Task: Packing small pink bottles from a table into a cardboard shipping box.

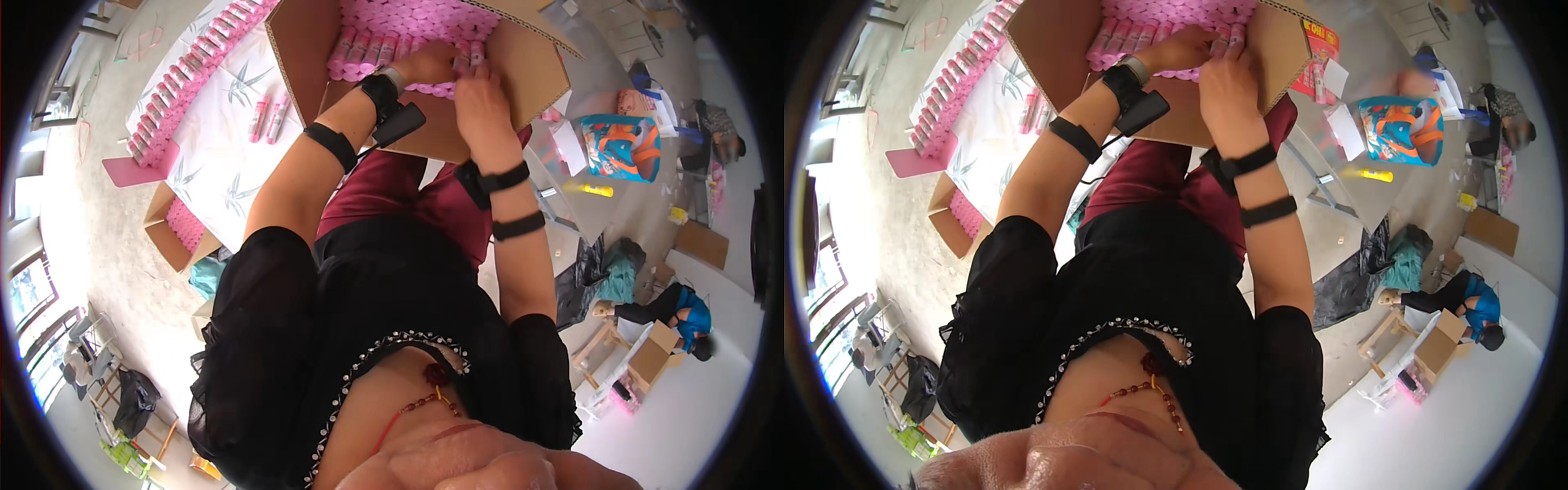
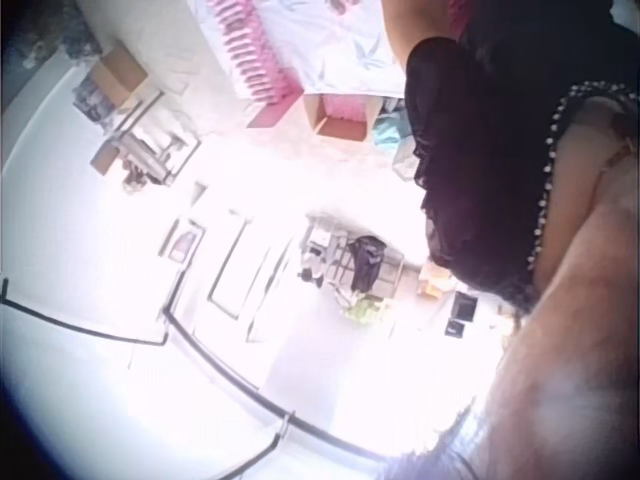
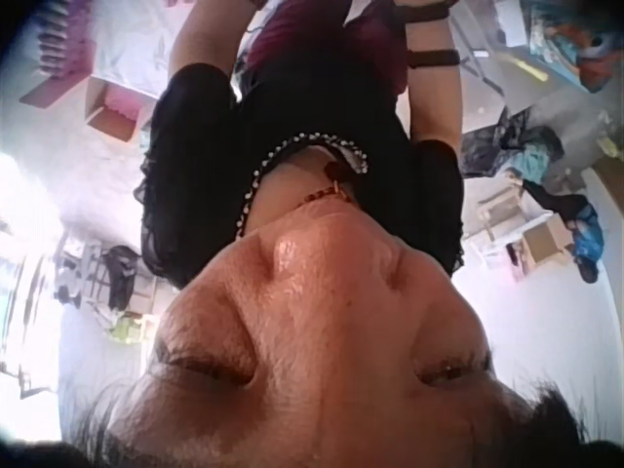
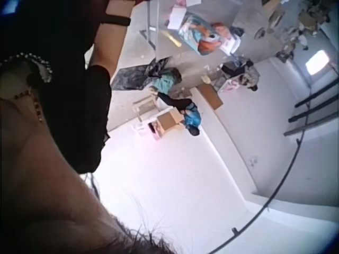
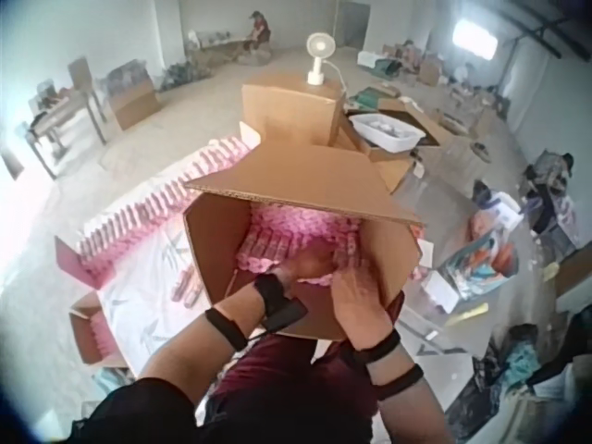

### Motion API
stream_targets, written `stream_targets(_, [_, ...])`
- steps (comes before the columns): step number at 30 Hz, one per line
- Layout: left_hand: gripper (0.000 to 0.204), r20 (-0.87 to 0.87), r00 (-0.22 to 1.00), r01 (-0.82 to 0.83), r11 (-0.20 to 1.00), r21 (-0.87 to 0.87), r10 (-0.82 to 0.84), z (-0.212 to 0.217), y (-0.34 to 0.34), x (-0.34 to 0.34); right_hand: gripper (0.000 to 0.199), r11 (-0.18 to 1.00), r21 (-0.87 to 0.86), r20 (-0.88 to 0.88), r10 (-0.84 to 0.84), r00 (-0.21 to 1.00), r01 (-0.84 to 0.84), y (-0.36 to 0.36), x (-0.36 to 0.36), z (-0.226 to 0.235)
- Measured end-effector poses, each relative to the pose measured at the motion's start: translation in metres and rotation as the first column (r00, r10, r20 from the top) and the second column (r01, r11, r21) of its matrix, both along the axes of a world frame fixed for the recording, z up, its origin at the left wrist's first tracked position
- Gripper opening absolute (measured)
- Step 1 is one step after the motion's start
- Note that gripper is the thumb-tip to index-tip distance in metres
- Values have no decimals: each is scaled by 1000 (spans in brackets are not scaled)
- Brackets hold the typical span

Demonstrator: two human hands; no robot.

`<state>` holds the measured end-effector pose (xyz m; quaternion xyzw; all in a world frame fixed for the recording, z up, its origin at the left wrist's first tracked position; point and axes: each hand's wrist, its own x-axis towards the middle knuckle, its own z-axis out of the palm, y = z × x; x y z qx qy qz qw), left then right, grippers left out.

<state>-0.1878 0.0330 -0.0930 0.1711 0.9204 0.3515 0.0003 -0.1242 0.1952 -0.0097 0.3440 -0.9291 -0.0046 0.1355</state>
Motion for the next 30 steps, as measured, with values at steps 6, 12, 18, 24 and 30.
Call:
stream_targets(6, [26, -168, 985, -16, 982, 186, 48, -20, 2, 3, 33, 994, 57, 161, -103, 982, 95, -22, -43, -20])
stream_targets(12, [26, -128, 984, -89, 970, 227, 120, -21, 12, 12, 31, 981, 113, 279, -186, 942, 160, -26, -60, -16])
stream_targets(18, [32, -153, 975, -117, 955, 273, 163, -27, 11, 15, 33, 994, 13, 285, -104, 953, 104, -28, -69, -24])
stream_targets(24, [33, -234, 947, -147, 946, 290, 219, -37, 13, 13, 40, 974, 92, 568, -220, 793, 205, -42, -87, -21])
stream_targets(30, [38, -106, 983, -123, 963, 241, 152, -30, 11, 15, 46, 984, -133, 326, -73, 943, 122, -27, -83, -64])
